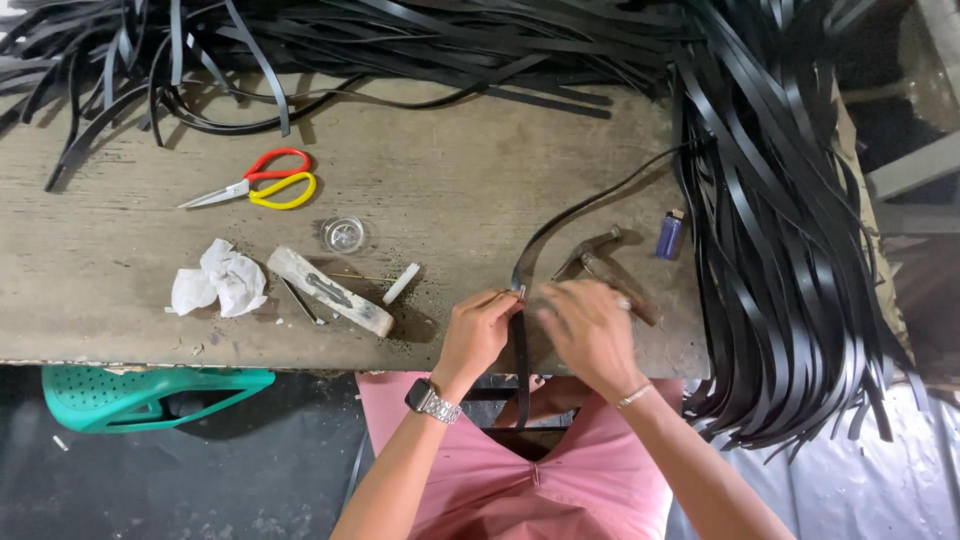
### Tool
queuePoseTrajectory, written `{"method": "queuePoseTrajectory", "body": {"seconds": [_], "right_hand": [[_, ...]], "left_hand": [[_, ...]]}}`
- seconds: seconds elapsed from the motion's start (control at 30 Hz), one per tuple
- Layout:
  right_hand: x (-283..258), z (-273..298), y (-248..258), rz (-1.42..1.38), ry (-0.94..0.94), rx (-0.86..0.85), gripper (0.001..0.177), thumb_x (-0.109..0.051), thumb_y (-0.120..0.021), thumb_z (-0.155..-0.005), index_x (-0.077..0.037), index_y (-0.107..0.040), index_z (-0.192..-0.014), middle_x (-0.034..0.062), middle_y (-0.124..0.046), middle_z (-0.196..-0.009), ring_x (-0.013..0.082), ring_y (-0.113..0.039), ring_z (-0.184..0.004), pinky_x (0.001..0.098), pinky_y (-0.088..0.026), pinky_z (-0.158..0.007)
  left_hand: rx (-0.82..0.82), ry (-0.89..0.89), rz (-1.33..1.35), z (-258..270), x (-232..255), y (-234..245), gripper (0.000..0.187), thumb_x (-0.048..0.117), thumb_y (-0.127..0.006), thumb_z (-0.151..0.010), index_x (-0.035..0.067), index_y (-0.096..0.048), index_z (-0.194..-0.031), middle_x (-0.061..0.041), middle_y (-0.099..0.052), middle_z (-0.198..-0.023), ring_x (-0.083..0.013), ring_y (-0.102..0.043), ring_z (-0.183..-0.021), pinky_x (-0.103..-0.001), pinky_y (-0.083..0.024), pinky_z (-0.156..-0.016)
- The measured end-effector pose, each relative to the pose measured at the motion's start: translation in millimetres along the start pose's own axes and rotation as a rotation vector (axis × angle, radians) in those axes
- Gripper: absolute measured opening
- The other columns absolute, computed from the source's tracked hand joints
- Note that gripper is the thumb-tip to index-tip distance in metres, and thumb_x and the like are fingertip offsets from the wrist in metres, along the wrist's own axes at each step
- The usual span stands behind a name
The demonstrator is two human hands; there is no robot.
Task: The person is using a hammer and a small metal punch to create holes at regular intervals along a black leather strip on a workbench.
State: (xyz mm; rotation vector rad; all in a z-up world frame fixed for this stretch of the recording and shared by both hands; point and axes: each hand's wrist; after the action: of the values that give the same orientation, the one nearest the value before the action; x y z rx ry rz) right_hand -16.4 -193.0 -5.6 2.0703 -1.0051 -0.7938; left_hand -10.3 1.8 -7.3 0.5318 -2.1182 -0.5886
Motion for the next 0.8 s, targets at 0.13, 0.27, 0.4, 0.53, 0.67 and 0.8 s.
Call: {"method": "queuePoseTrajectory", "body": {"seconds": [0.13,0.27,0.4,0.53,0.67,0.8], "right_hand": [[-6.5,1.4,-9.9,0.016,0.018,-0.1,0.032,-0.041,-0.077,-0.081,-0.015,-0.075,-0.101,0.0028,-0.061,-0.101,0.0271,-0.058,-0.097,0.0413,-0.048,-0.076],[-9.9,-3.4,0.3,-0.014,-0.014,-0.128,0.036,-0.048,-0.072,-0.085,-0.023,-0.076,-0.11,-0.0004,-0.05,-0.096,0.0232,-0.054,-0.093,0.037,-0.045,-0.074],[-10.9,-1.5,-0.8,-0.045,-0.05,-0.143,0.033,-0.048,-0.073,-0.085,-0.022,-0.078,-0.105,-0.0013,-0.049,-0.096,0.0217,-0.052,-0.094,0.0362,-0.042,-0.074],[-12.5,7.3,3.8,-0.022,-0.105,-0.215,0.037,-0.054,-0.071,-0.082,-0.024,-0.077,-0.104,-0.0028,-0.048,-0.099,0.0207,-0.052,-0.103,0.038,-0.049,-0.067],[-19.3,10.3,12.8,-0.039,-0.16,-0.278,0.038,-0.054,-0.071,-0.084,-0.024,-0.077,-0.106,-0.003,-0.047,-0.105,0.0216,-0.049,-0.109,0.0394,-0.052,-0.066],[-18.7,13.1,12.1,-0.052,-0.171,-0.277,0.041,-0.056,-0.072,-0.082,-0.022,-0.077,-0.105,-0.0019,-0.047,-0.106,0.0232,-0.049,-0.113,0.0411,-0.054,-0.066]], "left_hand": [[-0.004,0.046,-0.019,-7.8,11.8,7.8,0.011,0.002,-0.07,-0.092,0.011,-0.075,-0.088,-0.007,-0.075,-0.08,-0.0249,-0.075,-0.075,-0.029,-0.062,-0.067],[0.126,0.435,0.391,-8.2,4.1,10.8,0.016,0.001,-0.064,-0.095,0.008,-0.076,-0.089,-0.013,-0.077,-0.078,-0.0232,-0.077,-0.072,-0.032,-0.064,-0.065],[0.18,0.498,0.465,-8.9,5.5,9.3,0.016,0.004,-0.066,-0.098,0.006,-0.078,-0.088,-0.015,-0.078,-0.077,-0.023,-0.077,-0.067,-0.031,-0.063,-0.063],[0.192,0.366,0.295,-6.3,2.5,2.2,0.012,0.007,-0.071,-0.094,0.013,-0.079,-0.087,-0.005,-0.077,-0.07,-0.0159,-0.077,-0.066,-0.027,-0.06,-0.065],[0.175,0.333,0.335,-3.8,0.5,-1.1,0.012,0.006,-0.072,-0.094,0.012,-0.08,-0.087,-0.005,-0.077,-0.069,-0.0155,-0.077,-0.064,-0.026,-0.059,-0.067],[0.148,0.28,0.28,-2.5,-1.4,-3.3,0.01,0.008,-0.074,-0.093,0.015,-0.081,-0.088,-0.004,-0.076,-0.068,-0.0159,-0.077,-0.065,-0.025,-0.059,-0.066]]}}
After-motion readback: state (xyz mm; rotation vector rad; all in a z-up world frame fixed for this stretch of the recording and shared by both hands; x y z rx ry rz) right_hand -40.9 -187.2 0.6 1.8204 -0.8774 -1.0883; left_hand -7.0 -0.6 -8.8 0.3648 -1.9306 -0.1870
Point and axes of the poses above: each hand's wrist, its own z-axis away from the middle knuckle, its own y-axis out of the back of the hand, x = y × z
